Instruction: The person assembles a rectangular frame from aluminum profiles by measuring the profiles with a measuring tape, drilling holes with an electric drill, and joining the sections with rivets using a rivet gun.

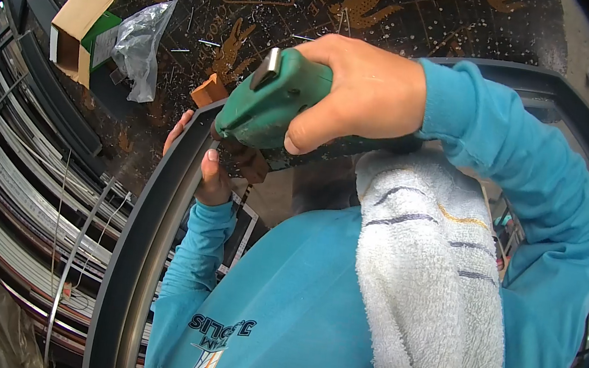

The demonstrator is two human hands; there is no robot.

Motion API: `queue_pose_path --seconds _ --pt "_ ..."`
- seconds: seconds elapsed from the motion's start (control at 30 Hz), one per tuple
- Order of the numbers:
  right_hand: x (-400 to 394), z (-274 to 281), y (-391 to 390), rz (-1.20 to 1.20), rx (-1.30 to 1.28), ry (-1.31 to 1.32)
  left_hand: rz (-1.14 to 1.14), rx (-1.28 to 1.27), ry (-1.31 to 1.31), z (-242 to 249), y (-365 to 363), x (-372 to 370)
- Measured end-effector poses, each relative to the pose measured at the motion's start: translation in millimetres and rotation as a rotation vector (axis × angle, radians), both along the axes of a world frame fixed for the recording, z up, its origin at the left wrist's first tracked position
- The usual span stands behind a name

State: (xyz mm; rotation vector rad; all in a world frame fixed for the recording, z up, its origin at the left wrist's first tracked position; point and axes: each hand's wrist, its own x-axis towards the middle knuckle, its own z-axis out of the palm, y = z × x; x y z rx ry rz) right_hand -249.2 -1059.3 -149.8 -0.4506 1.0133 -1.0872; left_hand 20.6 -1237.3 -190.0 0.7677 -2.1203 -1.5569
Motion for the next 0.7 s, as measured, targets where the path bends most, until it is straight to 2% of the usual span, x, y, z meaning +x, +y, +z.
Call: queue_pose_path --seconds 0.17,0.2,0.23,0.33,0.4,0.47,0.5,0.57,0.6,0.63,0.67,0.7 --pt "-10 10 16 -0.043 -0.018 -0.05 0.012 0.069 0.032 -1 2 -4" --pt "-22 10 27 -0.045 -0.063 0.02 0.015 0.061 0.022 -2 1 -2" --pt "-36 13 44 -0.1 -0.003 0.017 0.022 0.048 0.01 -1 -1 -1" --pt "-70 17 75 -0.393 0.038 -0.246 -0.062 0.018 -0.07 11 -6 2" --pt "-97 -16 80 -0.402 0.016 0.077 -0.346 -0.252 -0.061 24 -34 9" --pt "-109 -42 75 -0.499 0.004 0.018 -0.383 -0.378 -0.101 32 -73 13" --pt "-104 -47 74 -0.623 0.109 0.06 -0.281 -0.356 -0.146 33 -92 12" --pt "-100 -50 74 -0.651 0.21 0.077 -0.087 -0.308 -0.223 29 -129 0" --pt "-101 -51 76 -0.675 0.265 0.088 -0.082 -0.432 -0.214 24 -145 -20" --pt "-109 -57 83 -0.616 0.342 0.158 -0.178 -0.477 -0.23 17 -157 -40" --pt "-124 -52 89 -0.504 0.406 0.407 -0.27 -0.523 -0.239 10 -167 -62" --pt "-135 -46 96 -0.453 0.489 0.807 -0.361 -0.49 -0.381 2 -176 -76"
